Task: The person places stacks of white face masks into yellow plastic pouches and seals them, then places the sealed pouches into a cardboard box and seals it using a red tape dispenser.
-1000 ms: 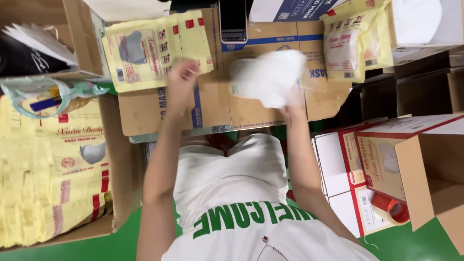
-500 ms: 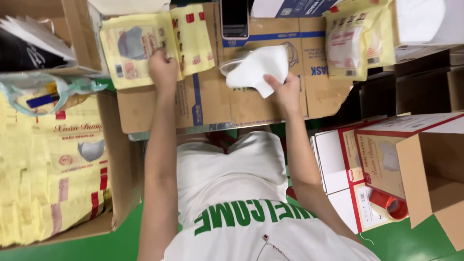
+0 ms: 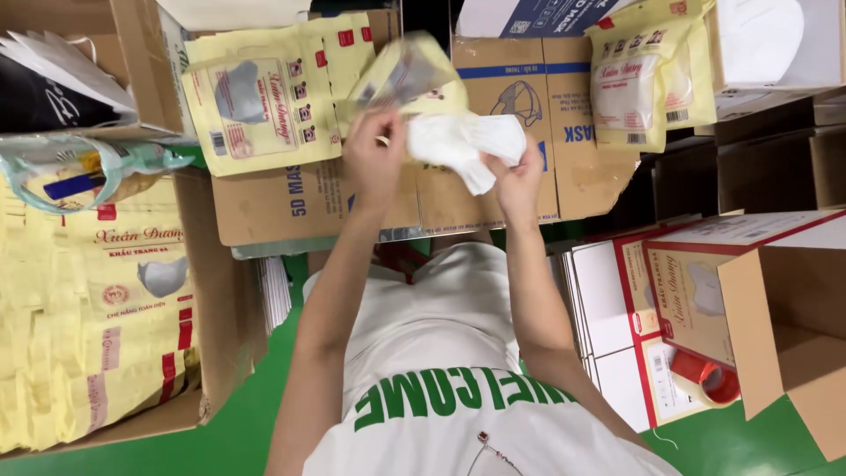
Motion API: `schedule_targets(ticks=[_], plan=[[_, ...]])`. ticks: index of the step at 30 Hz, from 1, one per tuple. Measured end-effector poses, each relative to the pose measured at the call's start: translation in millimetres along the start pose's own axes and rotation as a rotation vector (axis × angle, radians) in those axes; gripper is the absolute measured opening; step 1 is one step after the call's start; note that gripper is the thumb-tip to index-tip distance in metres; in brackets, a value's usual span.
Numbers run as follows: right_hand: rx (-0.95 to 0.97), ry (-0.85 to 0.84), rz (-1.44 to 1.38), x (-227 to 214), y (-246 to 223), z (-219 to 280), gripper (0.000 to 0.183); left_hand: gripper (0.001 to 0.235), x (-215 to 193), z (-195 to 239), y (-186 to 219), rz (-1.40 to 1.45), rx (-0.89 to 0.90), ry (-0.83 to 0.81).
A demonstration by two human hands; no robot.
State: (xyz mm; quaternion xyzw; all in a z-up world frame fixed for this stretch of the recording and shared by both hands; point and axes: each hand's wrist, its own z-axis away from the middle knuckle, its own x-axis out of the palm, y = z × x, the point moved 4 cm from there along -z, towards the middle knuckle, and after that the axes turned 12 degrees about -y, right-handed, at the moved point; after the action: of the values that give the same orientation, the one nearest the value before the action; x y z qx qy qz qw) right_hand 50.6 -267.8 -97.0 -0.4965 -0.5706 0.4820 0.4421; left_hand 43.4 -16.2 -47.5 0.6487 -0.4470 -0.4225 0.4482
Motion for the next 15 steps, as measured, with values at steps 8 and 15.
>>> schedule_targets(ticks=[8,15], plan=[[-0.141,-0.009,0.196,14.8,-71.2,9.5,0.04,0.021,8.3,7.8,104.1,-0.349,0.442,-0.303],[-0.01,-0.362,0.149,-14.5,-85.2,10.0,0.045,0.024,-9.9,-20.9,94.4,-0.393,0.367,-0.811]])
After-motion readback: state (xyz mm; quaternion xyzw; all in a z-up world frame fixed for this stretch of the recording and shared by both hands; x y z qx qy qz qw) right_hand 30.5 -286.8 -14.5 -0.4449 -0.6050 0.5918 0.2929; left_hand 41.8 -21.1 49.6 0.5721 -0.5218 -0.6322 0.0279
